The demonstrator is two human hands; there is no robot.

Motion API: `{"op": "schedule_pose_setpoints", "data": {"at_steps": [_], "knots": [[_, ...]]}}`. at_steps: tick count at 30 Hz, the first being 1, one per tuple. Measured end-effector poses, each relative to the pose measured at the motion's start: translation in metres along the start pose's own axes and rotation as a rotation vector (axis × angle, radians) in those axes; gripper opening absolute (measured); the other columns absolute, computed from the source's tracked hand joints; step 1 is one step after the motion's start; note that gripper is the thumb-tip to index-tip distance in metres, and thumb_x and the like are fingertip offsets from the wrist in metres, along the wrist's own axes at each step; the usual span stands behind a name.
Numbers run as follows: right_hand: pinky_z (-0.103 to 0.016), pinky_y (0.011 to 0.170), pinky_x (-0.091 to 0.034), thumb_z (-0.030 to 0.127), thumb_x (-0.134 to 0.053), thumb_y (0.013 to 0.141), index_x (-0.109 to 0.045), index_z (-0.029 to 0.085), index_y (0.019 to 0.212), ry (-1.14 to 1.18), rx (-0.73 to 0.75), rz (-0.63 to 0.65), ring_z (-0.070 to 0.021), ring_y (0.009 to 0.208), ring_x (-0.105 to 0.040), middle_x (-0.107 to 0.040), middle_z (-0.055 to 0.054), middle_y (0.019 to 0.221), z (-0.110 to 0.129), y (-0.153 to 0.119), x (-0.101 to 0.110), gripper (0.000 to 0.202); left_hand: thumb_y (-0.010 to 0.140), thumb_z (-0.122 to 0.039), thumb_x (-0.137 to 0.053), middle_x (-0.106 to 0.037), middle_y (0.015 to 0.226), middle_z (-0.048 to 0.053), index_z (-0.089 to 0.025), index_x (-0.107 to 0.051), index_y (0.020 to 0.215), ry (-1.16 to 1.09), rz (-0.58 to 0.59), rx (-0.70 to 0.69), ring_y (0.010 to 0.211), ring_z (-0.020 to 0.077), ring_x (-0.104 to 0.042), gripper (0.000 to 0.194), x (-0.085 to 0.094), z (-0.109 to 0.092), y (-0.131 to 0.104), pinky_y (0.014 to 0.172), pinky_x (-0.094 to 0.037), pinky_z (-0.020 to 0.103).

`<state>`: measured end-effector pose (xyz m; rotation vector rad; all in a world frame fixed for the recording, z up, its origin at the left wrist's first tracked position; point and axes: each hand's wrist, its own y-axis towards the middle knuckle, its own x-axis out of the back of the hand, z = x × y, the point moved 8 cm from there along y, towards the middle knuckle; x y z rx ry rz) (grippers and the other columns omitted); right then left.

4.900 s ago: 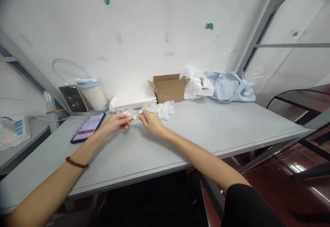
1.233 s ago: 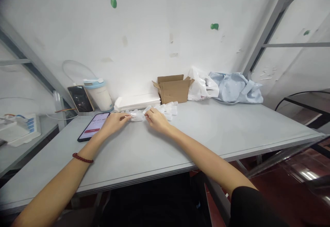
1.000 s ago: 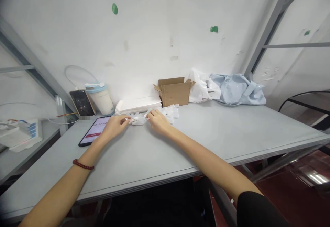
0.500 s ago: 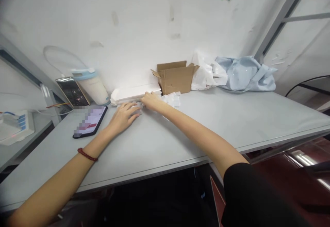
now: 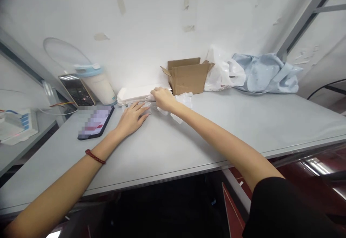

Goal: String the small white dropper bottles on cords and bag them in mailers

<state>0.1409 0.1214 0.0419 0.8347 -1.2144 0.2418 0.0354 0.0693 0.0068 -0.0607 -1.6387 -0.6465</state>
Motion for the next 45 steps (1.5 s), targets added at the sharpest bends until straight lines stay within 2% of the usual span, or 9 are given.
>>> {"op": "schedule_pose_setpoints", "data": {"at_steps": [4,8,12,16,21,24,28,33,45], "knots": [[-0.034,0.082,-0.042,0.019,-0.046,0.087,-0.055,0.013,0.111,0.252,-0.09,-0.287,-0.0222,0.097,-0.057,-0.064,-0.012,0.105,0.001,-0.045,0.014,0.027,0.089,-0.032,-0.044,-0.049,0.134,0.014,-0.018,-0.052,0.127,0.051,-0.032,-0.007,0.131,0.0332,-0.031,0.041,0.002,0.0,-0.001,0.099,-0.034,0.052],[-0.033,0.078,-0.045,0.027,-0.046,0.088,-0.055,0.015,0.11,0.363,-0.052,-0.387,-0.0209,0.09,-0.059,-0.065,-0.011,0.103,0.009,-0.065,0.014,0.027,0.086,-0.032,-0.049,-0.052,0.129,0.015,-0.016,-0.051,0.127,0.029,-0.088,-0.02,0.129,0.0335,-0.032,0.044,0.007,0.0,-0.004,0.099,-0.034,0.051],[-0.035,0.079,-0.045,0.022,-0.047,0.088,-0.056,0.013,0.108,0.324,-0.03,-0.316,-0.0224,0.091,-0.06,-0.066,-0.014,0.1,0.012,-0.057,0.012,0.024,0.082,-0.037,-0.055,-0.057,0.123,0.013,-0.017,-0.05,0.126,-0.154,-0.143,-0.009,0.12,0.0309,-0.041,0.048,0.018,0.002,-0.005,0.096,-0.038,0.049],[-0.036,0.078,-0.045,0.022,-0.048,0.088,-0.056,0.014,0.108,0.273,-0.026,-0.257,-0.0231,0.092,-0.06,-0.066,-0.014,0.1,0.008,-0.057,0.012,0.023,0.079,-0.043,-0.057,-0.063,0.111,0.009,-0.018,-0.054,0.122,-0.407,-0.17,0.094,0.109,0.0274,-0.051,0.05,0.029,0.011,-0.004,0.092,-0.04,0.043],[-0.034,0.077,-0.046,0.022,-0.049,0.087,-0.056,0.013,0.107,0.307,-0.015,-0.296,-0.0218,0.09,-0.062,-0.066,-0.014,0.101,0.008,-0.06,0.019,0.023,0.08,-0.042,-0.053,-0.068,0.096,0.007,-0.017,-0.06,0.114,-0.626,-0.065,0.189,0.094,0.0229,-0.059,0.042,0.026,0.01,-0.002,0.076,-0.045,0.033],[-0.034,0.077,-0.047,0.021,-0.048,0.087,-0.057,0.011,0.106,0.334,0.023,-0.289,-0.022,0.088,-0.062,-0.067,-0.014,0.097,0.015,-0.059,0.023,0.022,0.08,-0.041,-0.052,-0.069,0.091,0.007,-0.016,-0.063,0.109,-0.68,-0.047,0.208,0.085,0.0209,-0.06,0.04,0.024,0.007,-0.002,0.07,-0.044,0.031],[-0.034,0.076,-0.047,0.02,-0.048,0.087,-0.057,0.01,0.106,0.377,0.025,-0.271,-0.022,0.087,-0.062,-0.067,-0.014,0.097,0.021,-0.059,0.026,0.023,0.081,-0.04,-0.049,-0.07,0.088,0.006,-0.016,-0.068,0.088,-0.737,-0.064,0.201,0.083,0.0203,-0.06,0.03,0.026,0.004,-0.002,0.071,-0.043,0.03],[-0.034,0.078,-0.047,0.023,-0.048,0.088,-0.057,0.015,0.105,0.411,0.012,-0.236,-0.021,0.089,-0.061,-0.067,-0.012,0.099,0.021,-0.06,0.026,0.021,0.076,-0.044,-0.055,-0.07,0.079,0.005,-0.016,-0.067,0.075,-0.835,-0.096,0.285,0.078,0.0211,-0.061,0.03,0.033,0.012,-0.003,0.072,-0.044,0.03],[-0.034,0.077,-0.048,0.024,-0.046,0.089,-0.058,0.015,0.106,0.464,0.045,-0.218,-0.0205,0.089,-0.061,-0.066,-0.011,0.098,0.024,-0.061,0.026,0.022,0.071,-0.052,-0.057,-0.07,0.083,0.009,-0.017,-0.069,0.079,-0.979,0.04,0.292,0.081,0.0217,-0.06,0.039,0.024,0.011,-0.001,0.069,-0.046,0.032]]}}
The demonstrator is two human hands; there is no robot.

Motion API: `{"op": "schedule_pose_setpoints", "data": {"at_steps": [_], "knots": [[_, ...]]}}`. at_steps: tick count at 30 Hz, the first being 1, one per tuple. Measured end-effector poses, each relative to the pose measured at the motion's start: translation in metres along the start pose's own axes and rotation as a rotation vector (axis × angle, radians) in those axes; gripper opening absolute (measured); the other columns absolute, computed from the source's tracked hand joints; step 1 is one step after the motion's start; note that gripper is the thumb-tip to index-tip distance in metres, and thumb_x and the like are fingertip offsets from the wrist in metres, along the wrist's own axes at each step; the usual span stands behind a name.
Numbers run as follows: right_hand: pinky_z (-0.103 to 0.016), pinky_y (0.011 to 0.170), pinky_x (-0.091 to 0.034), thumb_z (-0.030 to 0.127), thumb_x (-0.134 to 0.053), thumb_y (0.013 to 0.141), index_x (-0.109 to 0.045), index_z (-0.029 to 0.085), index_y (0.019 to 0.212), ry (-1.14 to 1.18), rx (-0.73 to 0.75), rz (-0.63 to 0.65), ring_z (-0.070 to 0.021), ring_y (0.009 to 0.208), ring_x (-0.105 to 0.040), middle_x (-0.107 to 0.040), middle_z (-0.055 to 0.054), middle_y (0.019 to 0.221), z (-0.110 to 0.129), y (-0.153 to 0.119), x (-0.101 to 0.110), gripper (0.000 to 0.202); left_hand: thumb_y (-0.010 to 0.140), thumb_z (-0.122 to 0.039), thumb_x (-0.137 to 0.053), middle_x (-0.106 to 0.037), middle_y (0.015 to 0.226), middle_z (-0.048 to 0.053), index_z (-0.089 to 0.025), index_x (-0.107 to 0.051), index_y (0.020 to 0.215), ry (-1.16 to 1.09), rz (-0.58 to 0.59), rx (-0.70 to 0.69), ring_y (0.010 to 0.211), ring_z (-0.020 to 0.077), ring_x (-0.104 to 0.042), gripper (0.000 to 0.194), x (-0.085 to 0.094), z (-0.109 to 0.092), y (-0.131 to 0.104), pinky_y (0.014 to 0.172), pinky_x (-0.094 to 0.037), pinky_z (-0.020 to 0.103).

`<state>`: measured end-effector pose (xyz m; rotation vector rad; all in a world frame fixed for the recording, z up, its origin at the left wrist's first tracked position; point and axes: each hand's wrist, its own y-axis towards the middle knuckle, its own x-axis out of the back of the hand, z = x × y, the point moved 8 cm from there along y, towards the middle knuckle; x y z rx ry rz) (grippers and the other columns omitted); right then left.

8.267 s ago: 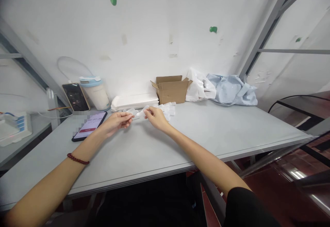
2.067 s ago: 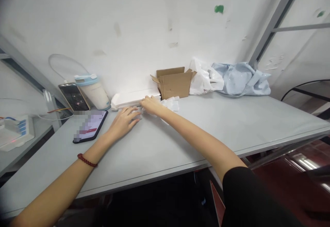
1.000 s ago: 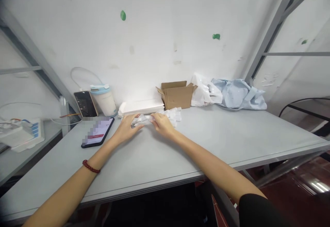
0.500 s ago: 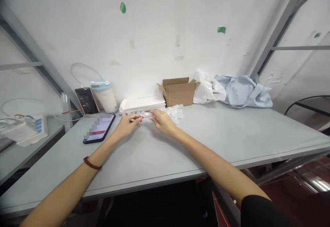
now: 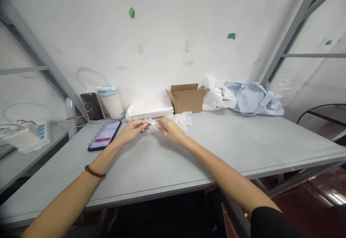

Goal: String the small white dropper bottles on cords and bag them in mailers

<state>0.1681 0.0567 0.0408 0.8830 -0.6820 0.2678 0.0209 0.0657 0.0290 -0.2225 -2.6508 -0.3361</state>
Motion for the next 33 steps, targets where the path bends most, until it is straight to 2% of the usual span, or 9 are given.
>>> {"op": "schedule_pose_setpoints", "data": {"at_steps": [9,15,22,33], "knots": [[-0.035,0.078,-0.047,0.02,-0.046,0.088,-0.058,0.012,0.107,-0.019,0.009,0.021,-0.0214,0.09,-0.061,-0.066,-0.014,0.099,0.0006,0.0,-0.0012,0.024,0.072,-0.052,-0.058,-0.069,0.084,0.009,-0.015,-0.068,0.086,-0.072,0.011,0.049,0.083,0.021,-0.06,0.041,-0.0013,0.002,-0.0037,0.071,-0.044,0.032],[-0.033,0.074,-0.046,0.019,-0.047,0.088,-0.059,0.014,0.107,-0.033,0.007,0.042,-0.02,0.086,-0.061,-0.066,-0.012,0.097,0.0032,-0.0001,-0.0005,0.023,0.07,-0.053,-0.061,-0.069,0.086,0.009,-0.015,-0.068,0.078,-0.103,0.017,0.072,0.082,0.0202,-0.06,0.039,-0.0024,0.0021,-0.0053,0.071,-0.044,0.031],[-0.03,0.071,-0.045,0.02,-0.048,0.088,-0.06,0.014,0.104,0.01,-0.061,0.041,-0.0185,0.084,-0.06,-0.067,-0.011,0.096,0.002,0.0018,0.0018,0.022,0.066,-0.05,-0.066,-0.069,0.089,0.009,-0.015,-0.067,0.074,-0.213,0.012,0.113,0.085,0.0198,-0.059,0.036,-0.0029,0.0062,-0.0064,0.069,-0.043,0.03],[-0.03,0.071,-0.045,0.019,-0.048,0.088,-0.06,0.013,0.107,0.009,-0.05,0.064,-0.0183,0.083,-0.06,-0.067,-0.012,0.099,0.002,0.0021,0.0003,0.023,0.063,-0.05,-0.068,-0.067,0.085,0.009,-0.015,-0.067,0.071,-0.253,0.011,0.133,0.084,0.02,-0.058,0.036,-0.0044,0.0051,-0.0077,0.068,-0.043,0.03]]}}
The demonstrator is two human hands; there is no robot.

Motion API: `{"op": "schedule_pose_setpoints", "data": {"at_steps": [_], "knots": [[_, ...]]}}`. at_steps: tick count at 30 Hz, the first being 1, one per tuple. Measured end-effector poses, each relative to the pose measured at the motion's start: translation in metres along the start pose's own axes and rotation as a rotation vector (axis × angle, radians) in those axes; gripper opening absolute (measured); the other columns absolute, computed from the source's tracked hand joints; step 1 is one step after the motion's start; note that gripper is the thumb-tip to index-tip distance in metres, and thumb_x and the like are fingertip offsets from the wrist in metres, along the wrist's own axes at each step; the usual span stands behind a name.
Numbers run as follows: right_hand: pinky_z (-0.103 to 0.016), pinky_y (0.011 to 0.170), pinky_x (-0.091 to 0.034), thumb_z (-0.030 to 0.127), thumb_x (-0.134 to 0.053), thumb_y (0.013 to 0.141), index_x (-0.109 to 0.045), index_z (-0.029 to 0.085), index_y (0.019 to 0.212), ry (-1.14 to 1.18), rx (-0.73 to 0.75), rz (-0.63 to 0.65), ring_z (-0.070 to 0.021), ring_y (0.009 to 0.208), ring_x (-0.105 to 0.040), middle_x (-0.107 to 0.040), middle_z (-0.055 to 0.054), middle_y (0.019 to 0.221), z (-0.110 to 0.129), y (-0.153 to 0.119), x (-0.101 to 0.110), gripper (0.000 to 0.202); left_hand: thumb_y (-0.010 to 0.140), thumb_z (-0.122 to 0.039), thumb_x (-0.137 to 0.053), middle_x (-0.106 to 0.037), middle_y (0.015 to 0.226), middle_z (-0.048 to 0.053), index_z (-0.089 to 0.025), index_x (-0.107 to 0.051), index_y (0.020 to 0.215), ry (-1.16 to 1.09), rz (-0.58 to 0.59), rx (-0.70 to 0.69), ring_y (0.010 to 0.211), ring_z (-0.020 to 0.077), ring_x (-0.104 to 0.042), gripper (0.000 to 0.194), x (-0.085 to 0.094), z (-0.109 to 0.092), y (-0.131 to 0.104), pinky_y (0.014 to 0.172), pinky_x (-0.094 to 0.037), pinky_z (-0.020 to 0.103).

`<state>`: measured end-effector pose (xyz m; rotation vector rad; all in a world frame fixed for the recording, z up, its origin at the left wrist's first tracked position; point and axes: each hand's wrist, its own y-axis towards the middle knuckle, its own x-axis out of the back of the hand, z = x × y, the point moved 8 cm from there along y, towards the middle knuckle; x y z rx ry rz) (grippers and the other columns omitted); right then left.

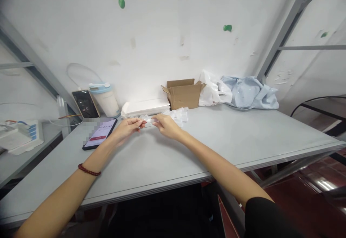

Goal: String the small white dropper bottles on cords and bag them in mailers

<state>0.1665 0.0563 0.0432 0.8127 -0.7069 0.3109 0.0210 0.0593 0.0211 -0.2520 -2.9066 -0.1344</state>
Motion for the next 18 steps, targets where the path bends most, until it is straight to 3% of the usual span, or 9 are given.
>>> {"op": "schedule_pose_setpoints", "data": {"at_steps": [7,12,18], "knots": [[-0.03,0.072,-0.045,0.015,-0.048,0.086,-0.059,0.011,0.104,-0.08,0.041,0.001,-0.0183,0.081,-0.06,-0.066,-0.012,0.094,0.004,-0.001,-0.001,0.021,0.069,-0.046,-0.06,-0.067,0.076,0.007,-0.016,-0.065,0.067,0.156,-0.002,-0.071,0.073,0.0182,-0.057,0.031,-0.002,-0.008,0.0,0.064,-0.041,0.028],[-0.031,0.072,-0.045,0.012,-0.047,0.086,-0.057,0.012,0.104,-0.178,0.073,0.022,-0.02,0.084,-0.059,-0.063,-0.012,0.091,0.006,-0.007,-0.012,0.021,0.074,-0.038,-0.052,-0.065,0.065,0.004,-0.017,-0.062,0.059,0.311,-0.056,-0.175,0.062,0.0159,-0.053,0.027,-0.017,-0.01,-0.002,0.062,-0.039,0.029],[-0.031,0.071,-0.045,0.015,-0.044,0.088,-0.056,0.013,0.105,-0.176,0.046,-0.052,-0.0201,0.082,-0.058,-0.062,-0.012,0.091,0.006,-0.007,-0.005,0.02,0.071,-0.041,-0.06,-0.066,0.07,0.005,-0.015,-0.067,0.069,0.037,-0.177,-0.084,0.067,0.0162,-0.055,0.027,-0.014,-0.003,-0.003,0.062,-0.039,0.028]]}}
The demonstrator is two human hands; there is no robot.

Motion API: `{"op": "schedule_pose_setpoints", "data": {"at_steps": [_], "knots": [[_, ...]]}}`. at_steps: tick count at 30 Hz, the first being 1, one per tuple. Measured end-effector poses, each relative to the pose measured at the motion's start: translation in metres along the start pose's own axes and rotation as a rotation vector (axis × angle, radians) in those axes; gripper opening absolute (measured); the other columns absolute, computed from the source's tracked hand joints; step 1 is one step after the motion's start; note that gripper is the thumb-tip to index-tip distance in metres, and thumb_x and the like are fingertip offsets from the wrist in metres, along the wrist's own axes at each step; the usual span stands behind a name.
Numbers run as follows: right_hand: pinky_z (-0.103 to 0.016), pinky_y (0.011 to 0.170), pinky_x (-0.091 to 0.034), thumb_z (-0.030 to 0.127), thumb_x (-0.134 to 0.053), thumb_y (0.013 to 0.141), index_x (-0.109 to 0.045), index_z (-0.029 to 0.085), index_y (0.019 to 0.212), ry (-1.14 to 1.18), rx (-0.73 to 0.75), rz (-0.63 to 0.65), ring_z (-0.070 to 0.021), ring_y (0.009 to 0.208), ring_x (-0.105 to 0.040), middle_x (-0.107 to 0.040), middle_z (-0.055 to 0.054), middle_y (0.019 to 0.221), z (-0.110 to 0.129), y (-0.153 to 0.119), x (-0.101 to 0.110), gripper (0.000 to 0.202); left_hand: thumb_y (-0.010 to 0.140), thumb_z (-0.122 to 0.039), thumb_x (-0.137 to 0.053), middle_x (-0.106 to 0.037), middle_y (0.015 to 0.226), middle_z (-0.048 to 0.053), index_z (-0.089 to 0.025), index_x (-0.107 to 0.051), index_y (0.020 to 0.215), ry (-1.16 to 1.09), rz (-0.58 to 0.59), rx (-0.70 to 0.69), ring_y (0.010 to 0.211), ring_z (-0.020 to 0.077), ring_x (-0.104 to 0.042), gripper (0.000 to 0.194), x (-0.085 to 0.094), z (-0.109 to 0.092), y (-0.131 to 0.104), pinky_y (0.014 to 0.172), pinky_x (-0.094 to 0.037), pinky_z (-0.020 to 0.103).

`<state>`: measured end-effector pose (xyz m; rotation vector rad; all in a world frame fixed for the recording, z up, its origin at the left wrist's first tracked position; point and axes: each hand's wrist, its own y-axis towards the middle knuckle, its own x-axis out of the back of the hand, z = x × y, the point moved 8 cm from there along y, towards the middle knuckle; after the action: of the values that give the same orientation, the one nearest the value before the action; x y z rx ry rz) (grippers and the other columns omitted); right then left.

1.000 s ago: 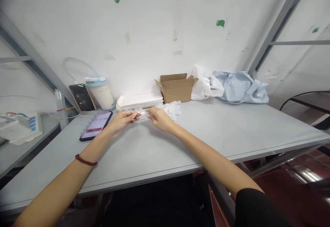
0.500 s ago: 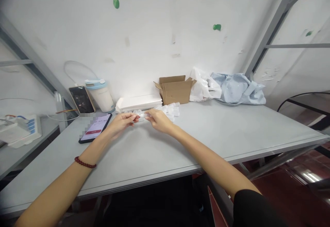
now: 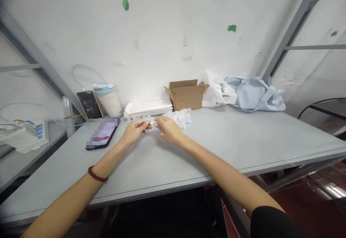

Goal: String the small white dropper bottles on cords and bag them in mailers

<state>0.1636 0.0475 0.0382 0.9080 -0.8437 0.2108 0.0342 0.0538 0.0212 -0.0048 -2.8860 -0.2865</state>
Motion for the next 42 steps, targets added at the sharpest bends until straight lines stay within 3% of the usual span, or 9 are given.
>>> {"op": "schedule_pose_setpoints", "data": {"at_steps": [4,8,17,42], "knots": [[-0.03,0.069,-0.044,0.016,-0.044,0.088,-0.056,0.014,0.103,0.031,0.022,-0.052,-0.0191,0.079,-0.057,-0.063,-0.01,0.088,0.001,0.003,0.01,0.019,0.064,-0.042,-0.07,-0.065,0.075,0.006,-0.015,-0.072,0.079,-0.193,-0.009,0.095,0.074,0.0162,-0.055,0.032,0.014,0.005,0.002,0.063,-0.039,0.026],[-0.029,0.067,-0.043,0.016,-0.045,0.088,-0.056,0.015,0.102,0.085,0.024,-0.084,-0.0177,0.076,-0.056,-0.062,-0.008,0.085,0.002,0.004,0.015,0.018,0.061,-0.04,-0.075,-0.064,0.074,0.005,-0.015,-0.072,0.072,-0.272,0.028,0.122,0.073,0.0146,-0.052,0.027,0.021,0.006,0.004,0.062,-0.037,0.025],[-0.03,0.068,-0.044,0.019,-0.045,0.089,-0.056,0.015,0.102,0.135,0.034,-0.11,-0.0179,0.078,-0.057,-0.064,-0.009,0.088,0.007,0.004,0.017,0.018,0.06,-0.037,-0.078,-0.062,0.075,0.005,-0.015,-0.071,0.071,-0.355,0.104,0.199,0.074,0.0134,-0.053,0.025,0.011,0.005,0.0,0.063,-0.037,0.024],[-0.03,0.07,-0.045,0.02,-0.045,0.089,-0.056,0.016,0.104,0.151,0.002,-0.08,-0.0178,0.081,-0.058,-0.063,-0.009,0.092,0.003,0.005,0.013,0.018,0.06,-0.034,-0.078,-0.064,0.074,0.006,-0.013,-0.069,0.072,-0.414,0.099,0.234,0.071,0.0142,-0.056,0.025,0.011,0.006,-0.001,0.063,-0.04,0.026]]}}
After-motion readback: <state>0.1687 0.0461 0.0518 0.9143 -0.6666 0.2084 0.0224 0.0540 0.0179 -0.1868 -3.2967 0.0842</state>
